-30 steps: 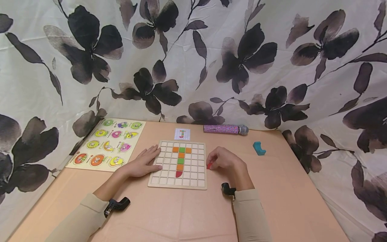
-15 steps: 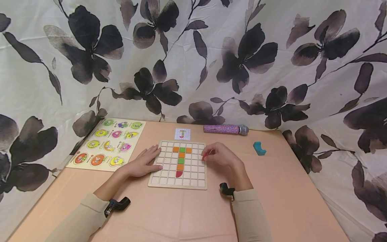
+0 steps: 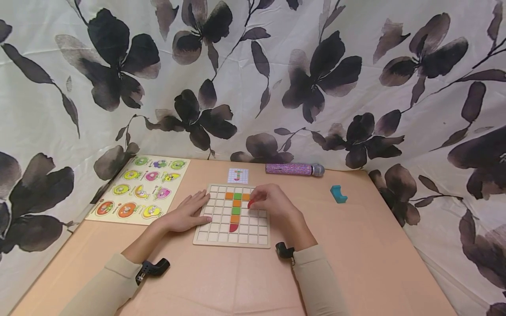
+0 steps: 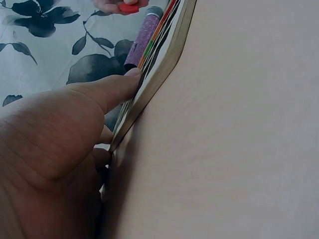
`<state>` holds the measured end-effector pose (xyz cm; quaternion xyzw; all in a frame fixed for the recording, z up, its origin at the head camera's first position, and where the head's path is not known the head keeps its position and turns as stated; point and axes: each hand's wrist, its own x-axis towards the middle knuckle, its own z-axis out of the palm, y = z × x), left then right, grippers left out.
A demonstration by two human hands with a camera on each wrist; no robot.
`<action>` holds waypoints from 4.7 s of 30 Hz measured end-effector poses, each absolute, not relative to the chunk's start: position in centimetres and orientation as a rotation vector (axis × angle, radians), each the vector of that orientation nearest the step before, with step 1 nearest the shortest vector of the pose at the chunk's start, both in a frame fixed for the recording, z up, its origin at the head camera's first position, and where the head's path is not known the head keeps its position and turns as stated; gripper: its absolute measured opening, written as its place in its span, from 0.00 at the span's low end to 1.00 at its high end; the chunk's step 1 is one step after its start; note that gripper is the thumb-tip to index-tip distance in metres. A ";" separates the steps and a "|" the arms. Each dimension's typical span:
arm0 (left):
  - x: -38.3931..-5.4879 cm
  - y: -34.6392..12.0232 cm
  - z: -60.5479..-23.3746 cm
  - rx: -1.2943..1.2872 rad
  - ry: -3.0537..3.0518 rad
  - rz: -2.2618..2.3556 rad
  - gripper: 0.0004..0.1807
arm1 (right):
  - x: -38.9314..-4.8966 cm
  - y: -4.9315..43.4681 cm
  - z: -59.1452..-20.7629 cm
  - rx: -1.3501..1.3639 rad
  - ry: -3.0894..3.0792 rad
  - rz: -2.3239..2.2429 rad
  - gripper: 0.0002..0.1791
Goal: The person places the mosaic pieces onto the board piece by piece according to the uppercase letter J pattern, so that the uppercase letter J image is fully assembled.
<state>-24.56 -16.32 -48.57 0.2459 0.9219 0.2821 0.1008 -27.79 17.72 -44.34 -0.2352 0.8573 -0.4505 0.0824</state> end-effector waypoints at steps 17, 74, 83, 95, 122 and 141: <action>-24.5 -16.4 -48.5 0.735 2.726 0.825 0.50 | -27.7 15.1 -44.8 -0.871 2.506 -1.304 0.12; -24.4 -16.3 -48.5 0.741 2.733 0.831 0.49 | -25.7 10.5 -44.9 -1.111 2.465 -0.959 0.08; -24.4 -16.4 -48.7 0.740 2.737 0.830 0.50 | -25.5 10.3 -44.8 -1.059 2.444 -0.931 0.08; -24.5 -16.4 -48.7 0.743 2.739 0.828 0.50 | -25.4 10.1 -44.8 -1.072 2.410 -0.846 0.09; -24.4 -16.3 -48.5 0.739 2.734 0.840 0.49 | -25.1 10.0 -44.9 -1.077 2.430 -0.789 0.09; -24.7 -16.2 -48.8 0.753 2.723 0.850 0.50 | -24.7 10.4 -44.4 -1.057 2.514 -0.763 0.11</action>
